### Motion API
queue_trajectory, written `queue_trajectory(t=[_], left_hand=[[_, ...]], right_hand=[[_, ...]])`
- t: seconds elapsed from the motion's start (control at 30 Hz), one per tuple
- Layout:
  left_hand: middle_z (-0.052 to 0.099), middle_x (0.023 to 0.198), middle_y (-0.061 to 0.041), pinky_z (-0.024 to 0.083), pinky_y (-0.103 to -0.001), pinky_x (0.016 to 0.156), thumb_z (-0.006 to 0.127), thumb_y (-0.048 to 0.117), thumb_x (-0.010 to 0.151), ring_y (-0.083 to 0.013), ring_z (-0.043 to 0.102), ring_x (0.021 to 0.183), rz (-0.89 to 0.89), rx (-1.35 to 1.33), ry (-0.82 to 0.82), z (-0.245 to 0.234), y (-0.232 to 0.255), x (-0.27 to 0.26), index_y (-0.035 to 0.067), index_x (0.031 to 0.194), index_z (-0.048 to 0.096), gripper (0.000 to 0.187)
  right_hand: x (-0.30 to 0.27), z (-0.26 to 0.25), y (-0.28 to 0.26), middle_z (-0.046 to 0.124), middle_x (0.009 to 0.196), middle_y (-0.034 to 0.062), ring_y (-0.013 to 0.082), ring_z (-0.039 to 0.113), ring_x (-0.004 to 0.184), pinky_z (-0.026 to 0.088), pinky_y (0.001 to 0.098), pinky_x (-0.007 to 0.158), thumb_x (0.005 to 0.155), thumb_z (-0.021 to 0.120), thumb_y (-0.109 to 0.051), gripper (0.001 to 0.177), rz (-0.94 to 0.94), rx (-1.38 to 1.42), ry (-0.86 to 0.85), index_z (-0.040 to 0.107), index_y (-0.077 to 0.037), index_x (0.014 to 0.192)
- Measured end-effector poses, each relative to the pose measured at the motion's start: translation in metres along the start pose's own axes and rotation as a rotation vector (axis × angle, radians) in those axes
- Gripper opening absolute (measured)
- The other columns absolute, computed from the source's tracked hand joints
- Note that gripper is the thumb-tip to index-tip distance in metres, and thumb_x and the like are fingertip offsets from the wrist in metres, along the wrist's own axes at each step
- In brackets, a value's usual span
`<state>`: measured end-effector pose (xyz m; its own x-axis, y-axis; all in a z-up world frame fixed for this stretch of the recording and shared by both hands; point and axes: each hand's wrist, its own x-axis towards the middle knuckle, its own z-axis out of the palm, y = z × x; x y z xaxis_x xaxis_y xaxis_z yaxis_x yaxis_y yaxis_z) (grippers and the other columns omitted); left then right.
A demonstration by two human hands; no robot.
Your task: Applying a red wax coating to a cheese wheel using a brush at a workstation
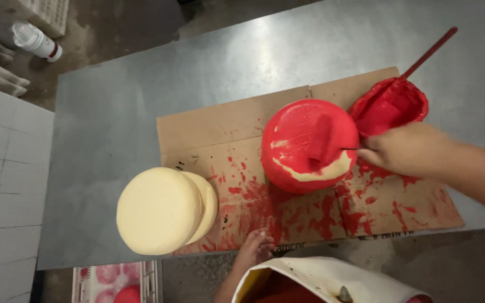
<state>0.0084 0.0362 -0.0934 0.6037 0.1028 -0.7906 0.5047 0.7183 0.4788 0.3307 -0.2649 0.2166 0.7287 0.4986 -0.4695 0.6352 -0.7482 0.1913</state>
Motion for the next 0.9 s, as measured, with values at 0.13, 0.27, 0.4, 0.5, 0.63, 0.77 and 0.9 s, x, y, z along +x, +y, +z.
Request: queue_trajectory(t=[0.13,0.27,0.4,0.5,0.63,0.77,0.9], left_hand=[[0.071,0.092,-0.008,0.049,-0.026,0.059,0.066,0.028,0.096,-0.0167,0.069,0.073,0.065,0.079,0.019,0.021,0.022,-0.032,0.012,0.129,0.066,0.037],[0.072,0.090,-0.009,0.048,-0.025,0.060,0.068,0.024,0.095,-0.0165,0.066,0.072,0.069,0.026,0.036,0.022,0.024,-0.035,0.013,0.122,0.065,0.029],[0.071,0.093,-0.010,0.049,-0.027,0.058,0.066,0.032,0.098,-0.0172,0.067,0.074,-0.006,0.004,0.017,-0.011,0.017,-0.017,0.015,0.126,0.062,0.034],[0.075,0.096,-0.014,0.050,-0.027,0.056,0.066,0.031,0.097,-0.0207,0.071,0.074,-0.009,-0.003,0.033,-0.020,0.016,-0.023,0.014,0.126,0.064,0.034],[0.074,0.098,-0.010,0.053,-0.027,0.062,0.066,0.034,0.097,-0.0178,0.069,0.076,-0.039,0.036,0.045,-0.003,0.031,-0.032,0.016,0.126,0.065,0.033],[0.072,0.093,-0.010,0.052,-0.030,0.065,0.066,0.029,0.097,-0.0199,0.068,0.076,0.025,0.088,0.000,0.025,0.043,-0.041,0.011,0.124,0.066,0.032],[0.073,0.095,-0.007,0.053,-0.027,0.062,0.064,0.030,0.099,-0.0141,0.070,0.077,0.033,0.213,-0.110,0.016,0.040,-0.019,0.015,0.124,0.065,0.030]], right_hand=[[0.047,-0.052,-0.062,0.069,0.074,-0.0015,0.0231,0.065,0.068,0.049,0.0368,0.063,0.106,0.029,-0.060,0.057,-0.060,0.106,-0.151,0.066,-0.022,0.083],[0.059,-0.061,-0.080,0.068,0.074,-0.0029,0.0231,0.064,0.067,0.052,0.0400,0.062,0.109,0.029,-0.055,0.058,-0.184,-0.008,-0.003,0.063,-0.020,0.077],[0.038,-0.026,-0.035,0.065,0.065,-0.0014,0.0239,0.061,0.062,0.047,0.0402,0.060,0.102,0.038,-0.060,0.056,-0.145,0.026,0.013,0.058,-0.020,0.070],[0.025,-0.008,-0.019,0.072,0.074,-0.0011,0.0267,0.068,0.069,0.052,0.0414,0.060,0.102,0.035,-0.063,0.057,-0.156,-0.073,0.002,0.067,-0.022,0.079],[0.029,-0.039,-0.061,0.074,0.081,0.0060,0.0350,0.071,0.077,0.053,0.0478,0.067,0.099,0.039,-0.064,0.056,-0.065,0.082,-0.028,0.070,-0.020,0.085],[0.044,-0.032,-0.089,0.065,0.080,-0.0010,0.0225,0.062,0.069,0.046,0.0388,0.052,0.110,0.032,-0.036,0.038,-0.339,-0.072,-0.087,0.064,-0.017,0.107],[-0.005,-0.072,-0.075,0.066,0.072,0.0003,0.0215,0.062,0.066,0.048,0.0378,0.063,0.105,0.036,-0.059,0.055,-0.011,0.188,-0.265,0.062,-0.017,0.079]])
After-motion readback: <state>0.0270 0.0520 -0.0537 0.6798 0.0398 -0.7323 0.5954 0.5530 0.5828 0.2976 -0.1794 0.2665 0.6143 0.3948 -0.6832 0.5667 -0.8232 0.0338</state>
